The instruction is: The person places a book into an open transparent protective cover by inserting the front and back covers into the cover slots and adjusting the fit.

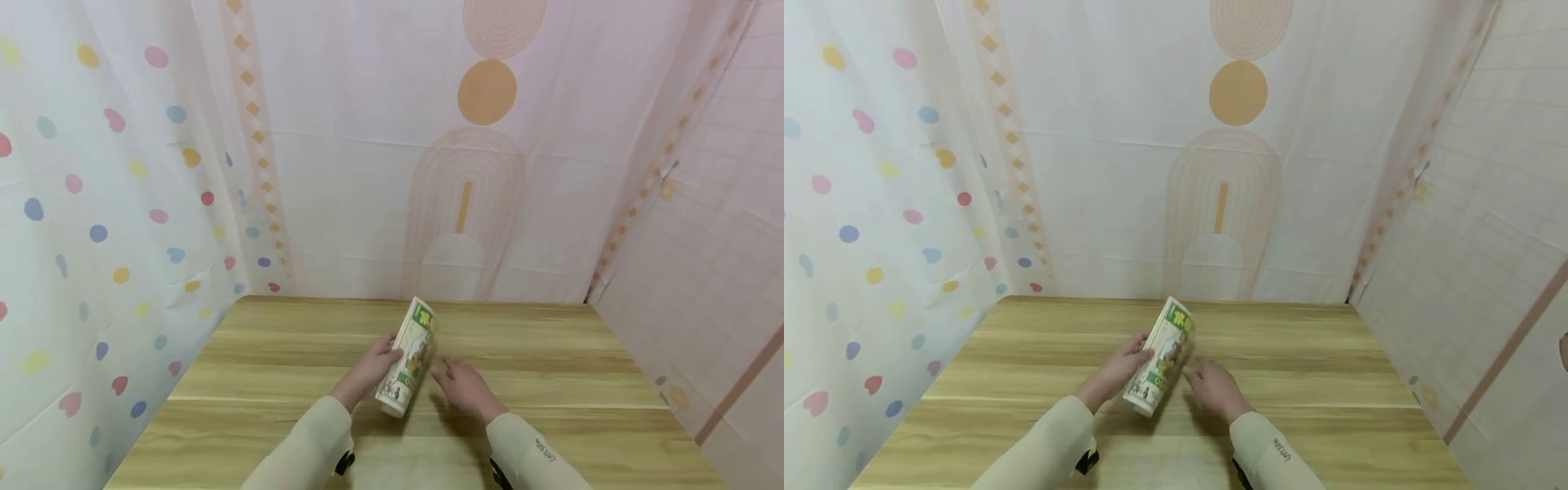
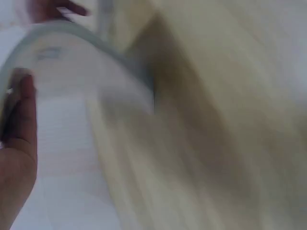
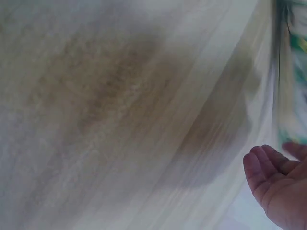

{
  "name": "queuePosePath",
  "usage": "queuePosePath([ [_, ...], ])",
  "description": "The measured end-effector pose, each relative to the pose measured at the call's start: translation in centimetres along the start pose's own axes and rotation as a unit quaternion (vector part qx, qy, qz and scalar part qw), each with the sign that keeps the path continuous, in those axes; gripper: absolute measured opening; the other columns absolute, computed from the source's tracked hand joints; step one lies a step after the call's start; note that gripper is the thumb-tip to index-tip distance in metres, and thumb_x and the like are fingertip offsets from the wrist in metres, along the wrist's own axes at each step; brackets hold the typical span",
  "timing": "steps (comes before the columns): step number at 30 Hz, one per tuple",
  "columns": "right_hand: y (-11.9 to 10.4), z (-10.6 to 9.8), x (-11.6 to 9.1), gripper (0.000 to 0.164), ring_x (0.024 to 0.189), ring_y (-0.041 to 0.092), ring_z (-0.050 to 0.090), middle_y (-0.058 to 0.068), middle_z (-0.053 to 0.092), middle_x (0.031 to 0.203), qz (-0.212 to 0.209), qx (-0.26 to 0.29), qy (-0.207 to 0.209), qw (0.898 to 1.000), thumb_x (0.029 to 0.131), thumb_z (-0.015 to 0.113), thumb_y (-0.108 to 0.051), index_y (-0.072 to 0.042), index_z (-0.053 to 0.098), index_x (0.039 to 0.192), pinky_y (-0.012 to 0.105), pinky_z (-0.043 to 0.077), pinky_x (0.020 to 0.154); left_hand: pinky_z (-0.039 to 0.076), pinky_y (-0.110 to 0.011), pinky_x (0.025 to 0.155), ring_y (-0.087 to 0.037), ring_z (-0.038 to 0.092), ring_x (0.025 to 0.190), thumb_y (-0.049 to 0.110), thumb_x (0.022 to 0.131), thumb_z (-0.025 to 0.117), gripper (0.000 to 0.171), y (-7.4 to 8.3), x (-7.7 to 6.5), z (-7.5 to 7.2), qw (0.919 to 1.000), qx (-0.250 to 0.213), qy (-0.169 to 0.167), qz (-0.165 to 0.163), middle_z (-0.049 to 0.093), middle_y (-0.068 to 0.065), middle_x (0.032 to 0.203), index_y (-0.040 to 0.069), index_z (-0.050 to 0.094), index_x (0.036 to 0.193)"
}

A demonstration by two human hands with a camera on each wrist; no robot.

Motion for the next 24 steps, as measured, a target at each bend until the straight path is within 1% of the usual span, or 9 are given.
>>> queuePosePath([
  [2, 0.5, -0.3, 0.3, 0.063, 0.109, 0.036, 0.062, 0.021, 0.063, 0.122, 0.032, 0.102, -0.006, 0.994, 0.105, 0.042, -0.048, 0.003, 0.046, 0.142, 0.055, 0.048, 0.094, 0.055, -0.042, 0.087, -0.031, 0.065, 0.103, 0.009, 0.105, 0.041, 0.047, 0.8, 0.3, -0.1, 0.998, -0.061, -0.001, 0.017, 0.057, -0.027, 0.13, -0.001, 0.032, 0.15],
  [5, 1.2, -0.6, 0.6, 0.059, 0.098, 0.027, 0.066, 0.013, 0.067, 0.111, 0.076, 0.247, -0.005, 0.966, 0.105, 0.042, -0.046, 0.001, 0.049, 0.139, 0.049, 0.053, 0.087, 0.056, -0.039, 0.085, -0.027, 0.067, 0.101, 0.008, 0.105, 0.039, 0.047, 1.3, 0.6, -0.5, 0.9944, -0.103, 0.003, 0.026, 0.058, -0.024, 0.13, 0.003, 0.031, 0.151],
  [7, 1.5, -0.9, 0.9, 0.051, 0.092, 0.024, 0.067, 0.013, 0.068, 0.106, 0.091, 0.297, 0.009, 0.95, 0.106, 0.044, -0.037, 0.005, 0.051, 0.135, 0.046, 0.055, 0.084, 0.056, -0.038, 0.084, -0.025, 0.067, 0.1, 0.007, 0.105, 0.039, 0.046, 1.1, 0.5, -0.9, 0.9936, -0.11, 0.011, 0.023, 0.059, -0.024, 0.129, 0.002, 0.032, 0.15],
  [9, 1.7, -1.3, 1.1, 0.041, 0.087, 0.022, 0.067, 0.012, 0.069, 0.101, 0.1, 0.32, 0.032, 0.942, 0.106, 0.047, -0.027, 0.007, 0.056, 0.128, 0.043, 0.056, 0.081, 0.057, -0.038, 0.083, -0.025, 0.068, 0.097, 0.005, 0.105, 0.039, 0.044, 0.7, 0.5, -1.2, 0.9923, -0.121, 0.018, 0.017, 0.06, -0.024, 0.128, 0.001, 0.034, 0.148],
  [12, 1.7, -1.7, 1.3, 0.038, 0.085, 0.02, 0.066, 0.011, 0.069, 0.098, 0.102, 0.325, 0.053, 0.939, 0.106, 0.047, -0.024, 0.007, 0.058, 0.125, 0.042, 0.057, 0.08, 0.056, -0.037, 0.082, -0.024, 0.068, 0.096, 0.004, 0.104, 0.038, 0.043, 0.2, 0.5, -1.4, 0.9876, -0.155, 0.019, 0.013, 0.061, -0.023, 0.125, 0.001, 0.035, 0.147],
  [14, 1.6, -1.5, 1.3, 0.046, 0.087, 0.02, 0.067, 0.01, 0.07, 0.099, 0.104, 0.333, 0.036, 0.937, 0.106, 0.045, -0.034, 0.004, 0.056, 0.128, 0.04, 0.057, 0.08, 0.056, -0.037, 0.083, -0.023, 0.067, 0.097, 0.004, 0.104, 0.04, 0.044, 0.0, 0.5, -1.3, 0.9837, -0.179, 0.011, 0.013, 0.061, -0.021, 0.126, 0.003, 0.035, 0.148],
  [17, 1.5, -0.6, 1.2, 0.062, 0.088, 0.02, 0.069, 0.009, 0.071, 0.101, 0.114, 0.373, -0.011, 0.921, 0.104, 0.041, -0.051, 0.002, 0.052, 0.133, 0.037, 0.056, 0.08, 0.055, -0.037, 0.086, -0.023, 0.067, 0.101, 0.005, 0.104, 0.041, 0.048, 0.1, 0.5, -0.8, 0.9808, -0.195, -0.01, 0.011, 0.06, -0.019, 0.13, 0.005, 0.031, 0.151],
  [20, 1.6, -0.1, 1.1, 0.063, 0.084, 0.021, 0.07, 0.01, 0.071, 0.1, 0.119, 0.402, -0.023, 0.907, 0.103, 0.042, -0.052, 0.002, 0.049, 0.134, 0.035, 0.057, 0.076, 0.055, -0.038, 0.086, -0.025, 0.066, 0.103, 0.004, 0.103, 0.042, 0.051, 0.1, 0.5, -0.7, 0.9817, -0.19, -0.015, 0.01, 0.057, -0.021, 0.134, 0.005, 0.027, 0.153],
  [24, 2.0, -0.9, 1.2, 0.045, 0.078, 0.019, 0.068, 0.011, 0.069, 0.097, 0.115, 0.38, 0.038, 0.917, 0.105, 0.048, -0.03, 0.006, 0.048, 0.133, 0.034, 0.057, 0.07, 0.057, -0.038, 0.083, -0.025, 0.067, 0.098, 0.003, 0.102, 0.046, 0.048, -0.8, 0.5, -1.4, 0.9897, -0.141, 0.023, 0.004, 0.057, -0.026, 0.132, -0.003, 0.032, 0.148],
])
Point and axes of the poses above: each hand's wrist, its own x-axis towards the middle knuckle, its own z-axis out of the palm, y = z × x, the point moved 7 cm from there along x, towards the middle knuckle
